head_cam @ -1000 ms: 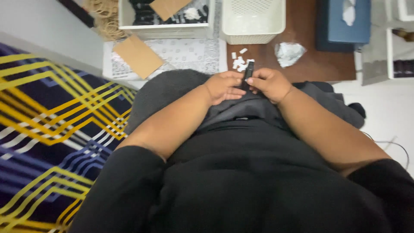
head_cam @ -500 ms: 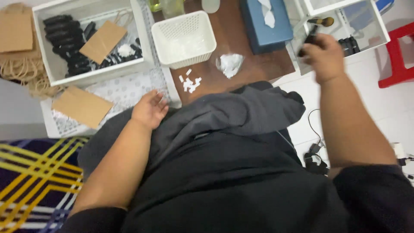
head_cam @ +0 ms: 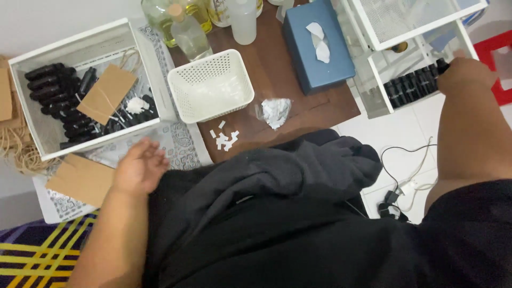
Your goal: The person sits on a bed and repeatedly picks up small black bottles from a white basket. They apply small white labels to the bottles by hand and then place the labeled bottles into a nearby drawer.
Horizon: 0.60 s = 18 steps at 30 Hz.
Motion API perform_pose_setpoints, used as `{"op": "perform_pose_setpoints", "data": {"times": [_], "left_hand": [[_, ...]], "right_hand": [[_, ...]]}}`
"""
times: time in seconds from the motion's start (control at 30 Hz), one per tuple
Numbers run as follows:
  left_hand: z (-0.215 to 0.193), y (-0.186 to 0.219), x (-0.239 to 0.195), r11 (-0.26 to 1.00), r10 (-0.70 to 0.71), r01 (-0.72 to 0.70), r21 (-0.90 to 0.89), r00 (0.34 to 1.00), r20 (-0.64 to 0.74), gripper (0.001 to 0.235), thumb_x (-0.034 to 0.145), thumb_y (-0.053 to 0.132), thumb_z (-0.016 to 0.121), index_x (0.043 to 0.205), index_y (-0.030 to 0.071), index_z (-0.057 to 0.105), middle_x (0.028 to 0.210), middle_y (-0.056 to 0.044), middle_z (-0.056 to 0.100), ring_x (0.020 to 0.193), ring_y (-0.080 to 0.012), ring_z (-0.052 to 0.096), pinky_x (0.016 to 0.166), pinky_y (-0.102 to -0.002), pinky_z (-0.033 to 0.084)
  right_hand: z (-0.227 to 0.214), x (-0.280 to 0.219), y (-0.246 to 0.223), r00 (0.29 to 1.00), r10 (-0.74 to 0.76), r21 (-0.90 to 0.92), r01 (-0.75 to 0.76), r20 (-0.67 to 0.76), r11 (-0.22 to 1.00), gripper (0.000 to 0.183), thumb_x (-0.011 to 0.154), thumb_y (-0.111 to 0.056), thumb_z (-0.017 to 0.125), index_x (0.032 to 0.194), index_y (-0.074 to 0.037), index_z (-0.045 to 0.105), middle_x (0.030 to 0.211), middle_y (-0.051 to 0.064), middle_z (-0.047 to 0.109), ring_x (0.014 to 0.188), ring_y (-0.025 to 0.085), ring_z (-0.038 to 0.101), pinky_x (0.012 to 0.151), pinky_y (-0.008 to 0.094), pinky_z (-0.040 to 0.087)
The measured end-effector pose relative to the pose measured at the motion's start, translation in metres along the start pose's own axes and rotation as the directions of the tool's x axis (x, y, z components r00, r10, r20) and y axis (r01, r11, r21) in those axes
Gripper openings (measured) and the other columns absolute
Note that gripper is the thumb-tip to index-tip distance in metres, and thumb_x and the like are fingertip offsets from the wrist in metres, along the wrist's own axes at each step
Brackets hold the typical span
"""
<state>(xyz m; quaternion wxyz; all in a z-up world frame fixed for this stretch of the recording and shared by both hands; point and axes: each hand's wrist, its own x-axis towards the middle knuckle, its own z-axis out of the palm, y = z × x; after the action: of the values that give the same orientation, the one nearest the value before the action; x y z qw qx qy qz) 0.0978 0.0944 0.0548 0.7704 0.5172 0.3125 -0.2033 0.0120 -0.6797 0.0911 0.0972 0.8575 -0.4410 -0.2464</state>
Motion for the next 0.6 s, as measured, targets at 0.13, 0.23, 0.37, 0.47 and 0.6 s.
{"op": "perform_pose_setpoints", "data": {"times": [0.13,0.23,0.37,0.47,0.6], "left_hand": [[-0.018,0.042,-0.008,0.987,0.129,-0.121,0.106,0.989,-0.070,0.010,0.100,0.019,0.060,0.109,0.023,0.058,0.093,0.003,0.062,0.071,-0.0151,0.059,0.056,-0.027,0.050],[-0.031,0.064,-0.016,0.979,0.161,-0.118,0.165,0.946,-0.282,0.012,0.101,0.018,0.062,0.111,0.023,0.057,0.095,0.005,0.064,0.081,-0.0139,0.062,0.072,-0.031,0.055],[-0.073,0.076,0.002,0.971,0.204,-0.147,0.187,0.920,-0.334,0.010,0.105,0.021,0.052,0.104,0.030,0.056,0.090,0.010,0.061,0.079,-0.0090,0.061,0.078,-0.030,0.053],[-0.089,0.082,0.014,0.965,0.239,-0.175,0.195,0.895,-0.377,0.020,0.102,0.020,0.050,0.115,0.034,0.054,0.094,0.013,0.063,0.078,-0.0078,0.060,0.077,-0.030,0.050],[-0.089,0.084,0.013,0.930,0.314,-0.218,0.294,0.888,-0.335,0.012,0.096,0.019,0.055,0.099,0.029,0.059,0.087,0.005,0.055,0.081,-0.0104,0.061,0.072,-0.028,0.051]], "right_hand": [[0.004,0.041,-0.012,0.971,0.142,-0.108,-0.123,0.192,0.986,0.080,0.100,-0.031,0.055,0.164,-0.027,0.007,0.157,0.020,0.054,0.144,0.046,0.047,0.109,0.065,0.036],[0.033,0.078,-0.008,0.955,0.175,-0.064,-0.164,0.241,0.984,0.060,0.099,-0.032,0.052,0.156,-0.014,0.048,0.163,0.018,0.045,0.151,0.045,0.035,0.114,0.072,0.019],[0.055,0.096,-0.006,0.936,0.228,-0.052,-0.222,0.267,0.974,0.061,0.096,-0.046,0.052,0.147,-0.015,0.062,0.153,0.019,0.058,0.146,0.047,0.044,0.111,0.074,0.013],[0.049,0.094,-0.011,0.876,0.279,-0.102,-0.260,0.393,0.960,0.064,0.095,-0.053,0.045,0.154,-0.029,0.042,0.157,0.013,0.057,0.151,0.047,0.045,0.115,0.070,0.002],[0.062,0.079,0.006,0.995,-0.074,0.100,0.068,0.065,0.993,0.069,0.086,-0.045,0.067,0.140,-0.003,0.071,0.144,0.028,0.065,0.131,0.051,0.057,0.103,0.062,0.044]]}}
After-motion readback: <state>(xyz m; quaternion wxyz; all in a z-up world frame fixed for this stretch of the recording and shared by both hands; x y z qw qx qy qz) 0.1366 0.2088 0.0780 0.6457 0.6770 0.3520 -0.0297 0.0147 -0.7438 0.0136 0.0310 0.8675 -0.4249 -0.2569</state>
